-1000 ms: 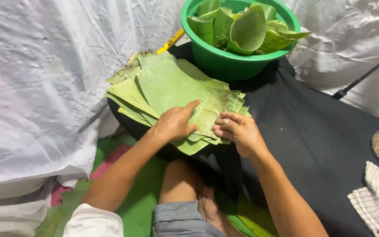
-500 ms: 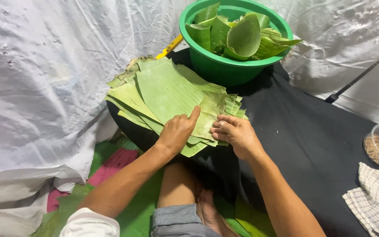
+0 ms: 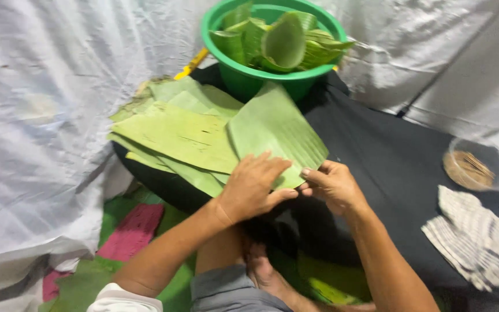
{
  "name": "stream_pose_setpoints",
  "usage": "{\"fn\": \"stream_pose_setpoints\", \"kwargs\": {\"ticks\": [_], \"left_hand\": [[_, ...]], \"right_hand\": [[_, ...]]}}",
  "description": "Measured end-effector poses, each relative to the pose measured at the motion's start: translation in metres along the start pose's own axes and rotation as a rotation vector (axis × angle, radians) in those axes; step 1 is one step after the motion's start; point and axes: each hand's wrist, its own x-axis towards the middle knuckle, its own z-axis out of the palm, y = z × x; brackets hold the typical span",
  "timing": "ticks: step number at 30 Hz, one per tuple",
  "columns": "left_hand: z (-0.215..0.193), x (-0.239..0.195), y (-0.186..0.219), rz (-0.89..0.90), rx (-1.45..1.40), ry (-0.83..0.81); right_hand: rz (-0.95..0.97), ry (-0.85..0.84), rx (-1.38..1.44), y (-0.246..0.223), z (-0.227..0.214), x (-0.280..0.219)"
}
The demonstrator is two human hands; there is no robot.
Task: The person cleans individual banana leaves using a cloth and then folds them into cone-shaped containers.
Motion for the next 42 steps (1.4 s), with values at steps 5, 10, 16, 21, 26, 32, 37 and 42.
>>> {"fn": "stream_pose_setpoints", "kwargs": {"ticks": [5,10,16,21,26,32,37,42], "left_hand": [[0.006,0.02,0.025,0.094,0.031,-0.298],[0.055,0.036,0.054,0.283,0.113,-0.22],[0.129,0.039,0.072,0.24,0.059,-0.436],[0.171,0.031,0.072,0.222,0.009,-0.456],[0.171,0.039,0.067,0.296,0.125,-0.304],[0.177,0.042,0.052,0.253,0.198,-0.207],[0.161,0.033,0.066,0.211,0.119,-0.228],[0.135,0.037,0.084,0.161,-0.099,-0.391]], "right_hand": [[-0.011,0.132,0.008,0.015,-0.099,-0.012],[0.003,0.188,-0.111,0.012,-0.189,-0.036],[-0.041,0.323,-0.441,0.007,-0.254,-0.055],[-0.002,0.587,-0.947,0.009,-0.27,-0.073],[-0.401,0.826,-1.173,0.025,-0.294,-0.095],[-0.168,0.67,-1.37,0.023,-0.312,-0.115],[-0.277,0.774,-1.308,0.047,-0.331,-0.11],[-0.275,1.002,-1.231,0.069,-0.368,-0.093]]}}
